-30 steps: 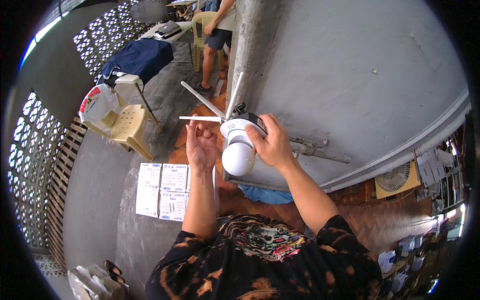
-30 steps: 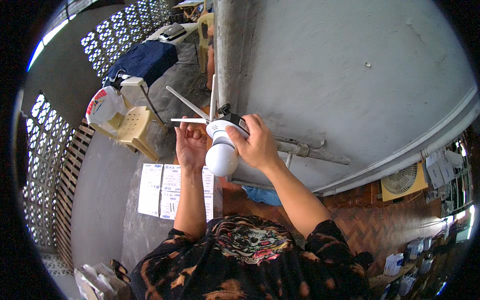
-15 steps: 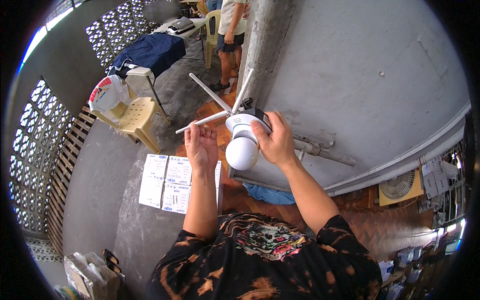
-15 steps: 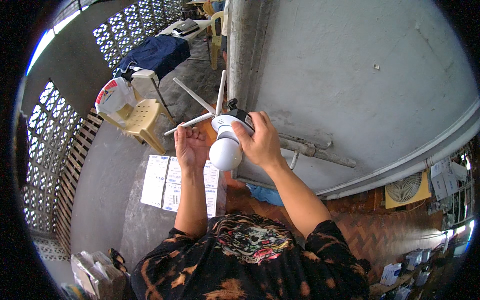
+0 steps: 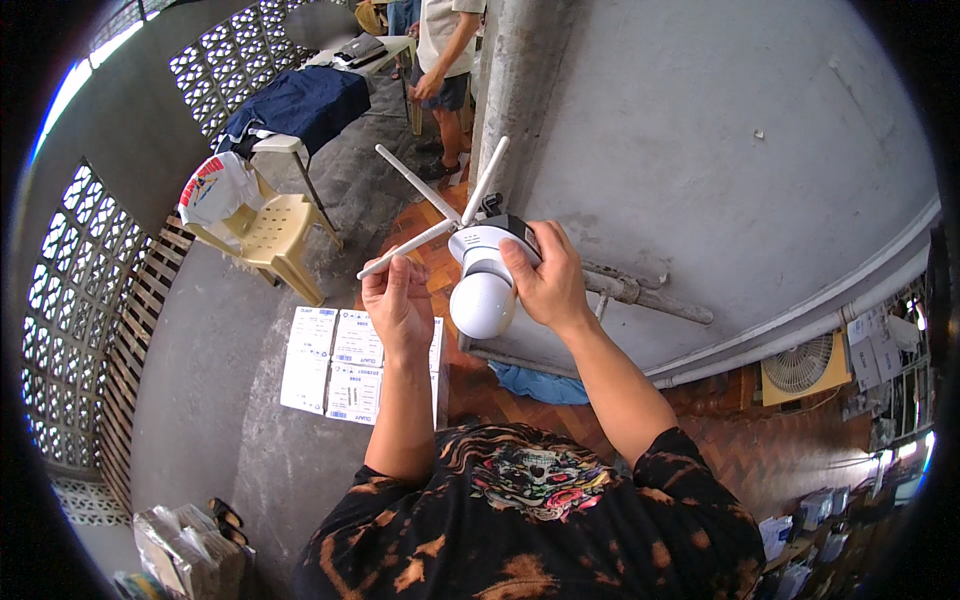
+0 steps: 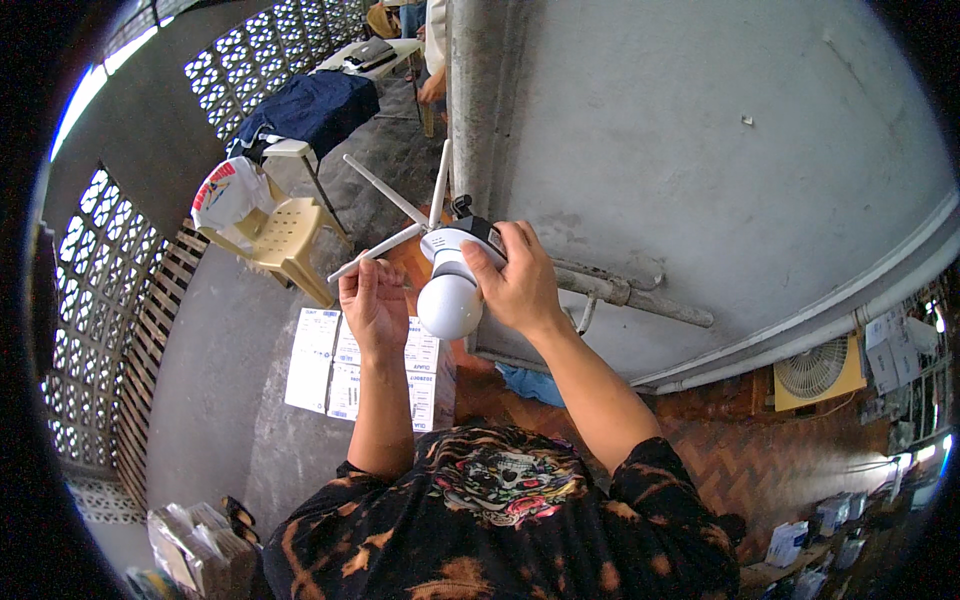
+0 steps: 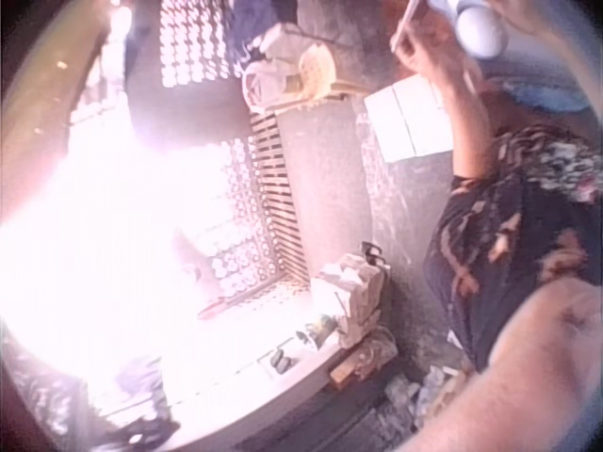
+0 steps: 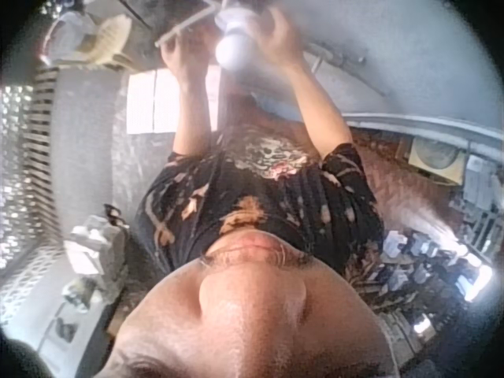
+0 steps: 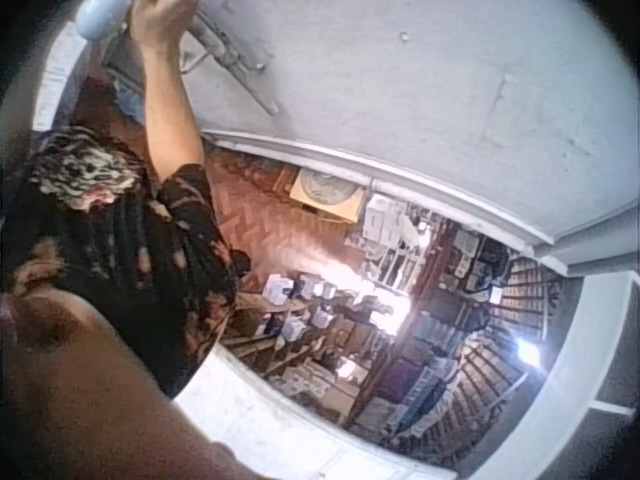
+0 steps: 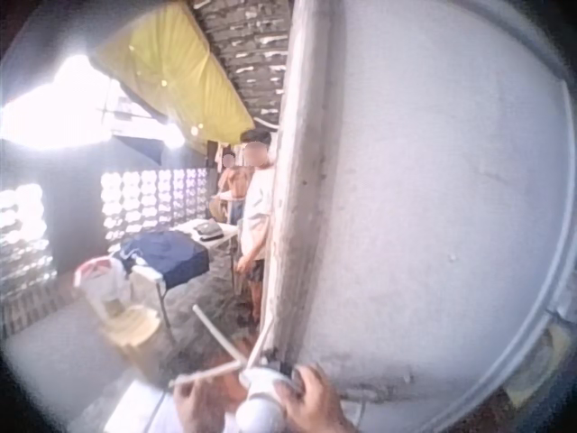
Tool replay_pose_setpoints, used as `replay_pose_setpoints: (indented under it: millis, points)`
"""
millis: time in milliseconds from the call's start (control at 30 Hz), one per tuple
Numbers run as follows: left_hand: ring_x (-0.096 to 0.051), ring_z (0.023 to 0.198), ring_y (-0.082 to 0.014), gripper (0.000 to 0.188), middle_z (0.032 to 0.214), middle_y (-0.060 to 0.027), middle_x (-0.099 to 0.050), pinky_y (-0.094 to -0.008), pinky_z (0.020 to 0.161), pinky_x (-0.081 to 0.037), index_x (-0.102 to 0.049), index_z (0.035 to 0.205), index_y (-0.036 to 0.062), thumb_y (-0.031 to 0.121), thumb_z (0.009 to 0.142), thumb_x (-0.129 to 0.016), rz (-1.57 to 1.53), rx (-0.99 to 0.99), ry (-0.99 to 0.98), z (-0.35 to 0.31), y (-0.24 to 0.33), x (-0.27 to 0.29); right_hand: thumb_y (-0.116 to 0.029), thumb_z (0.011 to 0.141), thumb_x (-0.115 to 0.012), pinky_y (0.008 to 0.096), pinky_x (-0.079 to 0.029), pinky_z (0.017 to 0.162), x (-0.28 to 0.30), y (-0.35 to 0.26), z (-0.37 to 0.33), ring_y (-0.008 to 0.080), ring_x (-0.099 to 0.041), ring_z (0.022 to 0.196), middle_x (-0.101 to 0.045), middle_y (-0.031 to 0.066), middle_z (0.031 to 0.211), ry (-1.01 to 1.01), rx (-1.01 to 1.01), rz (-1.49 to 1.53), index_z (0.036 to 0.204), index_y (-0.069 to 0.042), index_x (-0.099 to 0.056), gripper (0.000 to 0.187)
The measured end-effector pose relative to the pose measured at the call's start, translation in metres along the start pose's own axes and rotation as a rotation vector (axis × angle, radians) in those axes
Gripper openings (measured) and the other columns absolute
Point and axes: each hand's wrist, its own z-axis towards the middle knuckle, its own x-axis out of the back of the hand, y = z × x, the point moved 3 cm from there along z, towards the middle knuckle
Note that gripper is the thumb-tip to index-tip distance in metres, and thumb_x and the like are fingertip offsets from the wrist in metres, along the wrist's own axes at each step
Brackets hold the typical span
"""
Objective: The person unwraps a white wireless device, attaches three antennas, and plugs in a power cable. They then use a tablet to configure the device and walk through a warehouse area.
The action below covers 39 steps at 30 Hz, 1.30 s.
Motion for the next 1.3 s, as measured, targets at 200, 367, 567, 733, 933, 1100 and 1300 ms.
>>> replay_pose_setpoints:
  millis: [200,367,567,733,933,1100,1300]
  points:
    - [-0.053,0.066,-0.0091,0.009,0.083,-0.0024,-0.06,-0.023,0.059,-0.041,-0.062,0.106,0.0005,0.007,0.101,-0.064,0.216,-0.001,0.004,-0.044,0.032,-0.004,-0.054,0.097,-0.064,0.0442,-0.053,0.067,0.002,0.002,0.003,0.0342,-0.065,0.08,-0.061,0.0166,0.094,-0.001,0.062,0.005,0.103,0.003,-0.062,0.057]
    - [-0.057,0.062,-0.0036,0.028,0.068,0.0003,-0.062,-0.0184,0.059,-0.044,-0.061,0.124,-0.002,0.004,0.097,-0.067,0.989,-0.179,-0.198,-0.043,0.07,-0.066,-0.057,0.097,-0.063,0.0446,-0.054,0.068,0.0,0.001,0.002,0.0365,-0.066,0.082,-0.06,0.0173,0.097,-0.024,0.063,-0.019,0.106,0.002,-0.062,0.06]
    - [-0.054,0.059,-0.001,0.027,0.071,-0.0019,-0.07,-0.0181,0.051,-0.039,-0.07,0.117,-0.0021,0.008,0.092,-0.076,1.201,-0.394,-0.26,0.007,0.062,-0.138,-0.062,0.096,-0.06,0.0448,-0.054,0.068,-0.005,-0.007,0.001,0.0362,-0.066,0.083,-0.06,0.0168,0.098,-0.085,0.088,-0.02,0.108,0.001,-0.061,0.065]
    - [-0.054,0.053,-0.0018,0.013,0.063,-0.0025,-0.067,-0.0198,0.05,-0.041,-0.075,0.101,-0.0009,0.006,0.09,-0.077,1.143,-0.467,-0.21,0.008,0.056,-0.142,-0.064,0.095,-0.06,0.0438,-0.054,0.069,-0.004,-0.007,0.001,0.0347,-0.066,0.083,-0.059,0.0162,0.098,-0.112,0.033,-0.024,0.108,0.001,-0.06,0.066]
    - [-0.056,0.056,-0.0009,0.012,0.065,-0.0008,-0.066,-0.0189,0.05,-0.042,-0.074,0.102,-0.0025,0.001,0.091,-0.072,1.186,-0.546,-0.129,-0.01,0.069,-0.129,-0.06,0.096,-0.062,0.0422,-0.053,0.069,0.001,-0.004,0.004,0.0334,-0.065,0.083,-0.059,0.0158,0.098,-0.034,0.059,0.025,0.109,0.001,-0.062,0.062]
    - [-0.054,0.054,-0.0011,0.012,0.06,0.0004,-0.063,-0.019,0.049,-0.04,-0.074,0.104,-0.0013,0.002,0.094,-0.069,1.213,-0.444,-0.046,-0.02,0.081,-0.117,-0.059,0.097,-0.061,0.0423,-0.053,0.071,0.006,-0.004,0.005,0.033,-0.065,0.084,-0.06,0.016,0.098,-0.006,0.031,0.068,0.109,0.001,-0.062,0.061]
    - [-0.052,0.054,-0.0003,0.013,0.06,0.0021,-0.061,-0.019,0.049,-0.037,-0.074,0.106,-0.001,0.004,0.095,-0.068,1.17,-0.383,0.0,-0.02,0.085,-0.107,-0.058,0.097,-0.062,0.0424,-0.053,0.074,0.007,-0.006,0.006,0.0329,-0.064,0.085,-0.06,0.0156,0.098,0.0,0.045,0.084,0.108,0.001,-0.063,0.06]
